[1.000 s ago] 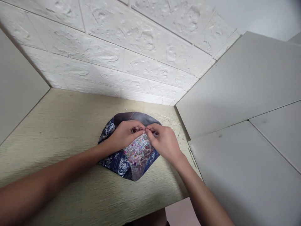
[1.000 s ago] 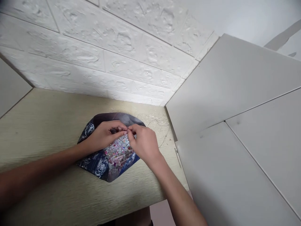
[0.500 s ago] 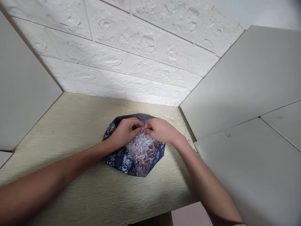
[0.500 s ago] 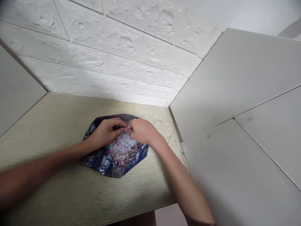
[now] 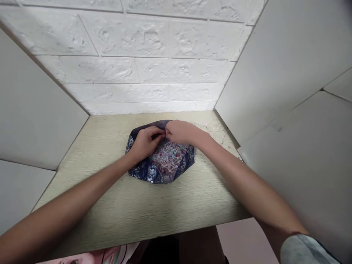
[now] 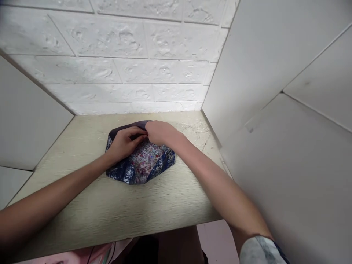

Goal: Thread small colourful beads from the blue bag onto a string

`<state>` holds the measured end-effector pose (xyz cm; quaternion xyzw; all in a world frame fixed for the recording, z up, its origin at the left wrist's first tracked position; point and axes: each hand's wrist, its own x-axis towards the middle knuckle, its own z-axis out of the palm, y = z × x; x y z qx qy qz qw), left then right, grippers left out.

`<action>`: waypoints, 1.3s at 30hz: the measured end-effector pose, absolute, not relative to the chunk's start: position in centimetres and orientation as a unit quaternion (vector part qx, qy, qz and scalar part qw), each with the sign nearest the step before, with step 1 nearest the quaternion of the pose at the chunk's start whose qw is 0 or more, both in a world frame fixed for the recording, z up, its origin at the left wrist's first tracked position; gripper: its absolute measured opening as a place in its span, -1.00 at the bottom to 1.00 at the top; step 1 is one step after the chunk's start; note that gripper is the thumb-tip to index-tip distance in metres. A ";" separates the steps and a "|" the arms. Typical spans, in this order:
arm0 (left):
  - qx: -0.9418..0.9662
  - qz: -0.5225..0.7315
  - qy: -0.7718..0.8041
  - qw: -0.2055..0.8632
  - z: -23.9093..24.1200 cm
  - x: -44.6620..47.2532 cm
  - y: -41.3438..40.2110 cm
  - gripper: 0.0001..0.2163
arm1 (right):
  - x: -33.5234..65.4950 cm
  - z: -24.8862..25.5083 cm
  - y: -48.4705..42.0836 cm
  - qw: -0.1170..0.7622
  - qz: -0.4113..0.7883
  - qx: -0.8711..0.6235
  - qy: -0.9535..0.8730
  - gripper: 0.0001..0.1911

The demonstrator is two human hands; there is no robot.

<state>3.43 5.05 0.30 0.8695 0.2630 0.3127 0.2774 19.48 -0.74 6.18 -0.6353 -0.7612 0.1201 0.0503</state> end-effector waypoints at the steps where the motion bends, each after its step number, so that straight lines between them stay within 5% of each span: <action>1: 0.875 0.313 0.261 0.260 0.3 3.4 5.2 -0.84 | 19.4 6.1 -0.6 0.053 0.118 -0.633 -0.763 -0.85; 13: 0.913 0.298 0.211 0.180 0.5 2.6 5.7 -0.81 | 19.9 5.1 -0.8 0.119 0.154 -0.605 -0.772 -0.74; 39: 0.881 0.286 0.216 0.308 0.9 2.3 5.9 -0.87 | 20.0 4.9 -0.5 0.123 0.190 -0.601 -0.766 -0.80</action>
